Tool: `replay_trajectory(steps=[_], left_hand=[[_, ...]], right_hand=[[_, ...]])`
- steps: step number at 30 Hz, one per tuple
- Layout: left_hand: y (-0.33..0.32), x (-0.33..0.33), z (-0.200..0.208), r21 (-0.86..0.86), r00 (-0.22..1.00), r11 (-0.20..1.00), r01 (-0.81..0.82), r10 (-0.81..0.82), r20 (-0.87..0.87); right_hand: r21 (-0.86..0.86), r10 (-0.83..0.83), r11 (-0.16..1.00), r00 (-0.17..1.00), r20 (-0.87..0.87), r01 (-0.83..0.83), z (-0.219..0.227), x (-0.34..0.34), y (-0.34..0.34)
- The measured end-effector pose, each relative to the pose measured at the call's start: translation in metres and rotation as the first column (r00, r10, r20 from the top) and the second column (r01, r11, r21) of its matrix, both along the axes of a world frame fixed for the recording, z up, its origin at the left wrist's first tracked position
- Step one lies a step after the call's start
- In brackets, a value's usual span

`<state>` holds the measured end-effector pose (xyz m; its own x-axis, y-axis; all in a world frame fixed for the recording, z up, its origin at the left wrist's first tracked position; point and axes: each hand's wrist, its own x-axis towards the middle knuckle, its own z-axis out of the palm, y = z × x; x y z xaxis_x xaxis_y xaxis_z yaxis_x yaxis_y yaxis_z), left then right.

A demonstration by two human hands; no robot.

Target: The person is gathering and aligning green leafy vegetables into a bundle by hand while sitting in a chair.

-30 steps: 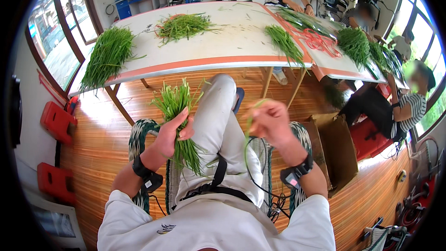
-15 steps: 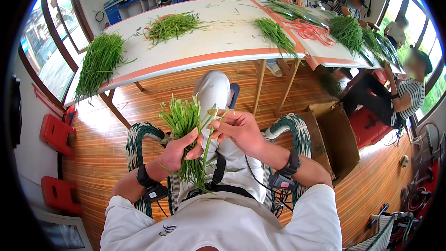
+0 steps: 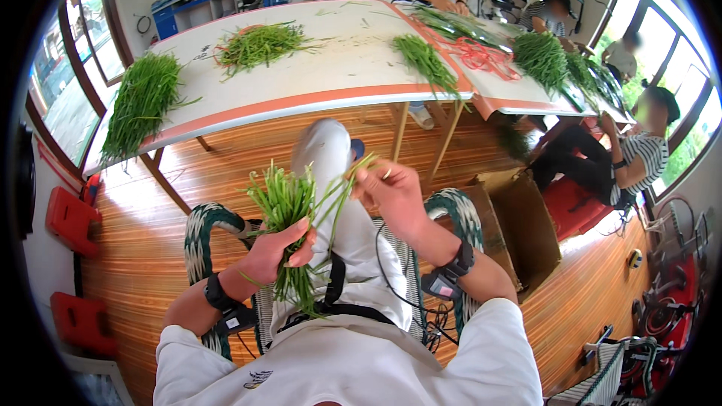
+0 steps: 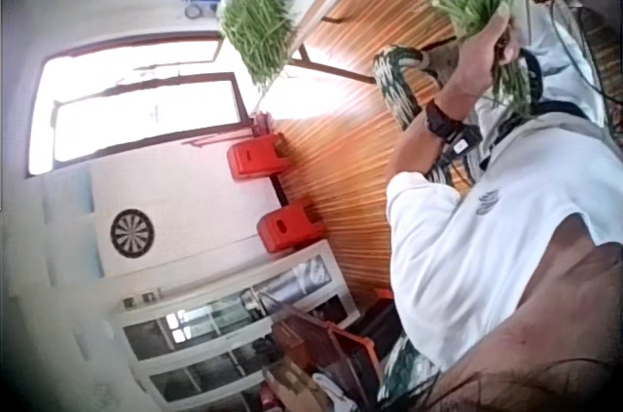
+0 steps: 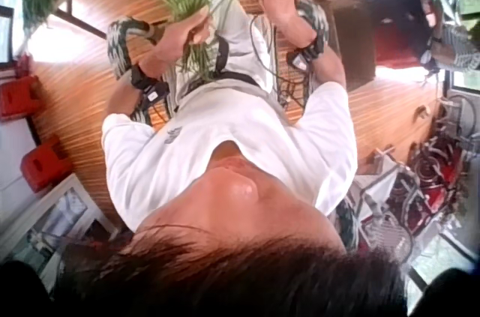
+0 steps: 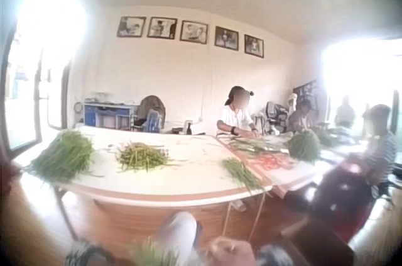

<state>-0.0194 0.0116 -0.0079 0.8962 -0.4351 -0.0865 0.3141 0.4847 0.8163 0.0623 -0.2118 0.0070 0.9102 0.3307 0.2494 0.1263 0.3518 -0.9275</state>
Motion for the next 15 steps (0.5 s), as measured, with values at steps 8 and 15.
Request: replay_trajectory(steps=[8, 15], left_hand=[[0.004, 0.006, 0.002, 0.004, 1.000, 1.000, -0.018, 0.019, -0.012], [0.004, 0.008, 0.001, 0.043, 0.994, 0.994, -0.098, 0.100, -0.051]], right_hand=[[0.153, -0.415, 0.908, 0.885, 0.213, 0.389, 0.054, 0.043, -0.072], [-0.476, -0.309, 0.658, 0.786, 0.536, 0.583, 0.118, 0.117, -0.108]])
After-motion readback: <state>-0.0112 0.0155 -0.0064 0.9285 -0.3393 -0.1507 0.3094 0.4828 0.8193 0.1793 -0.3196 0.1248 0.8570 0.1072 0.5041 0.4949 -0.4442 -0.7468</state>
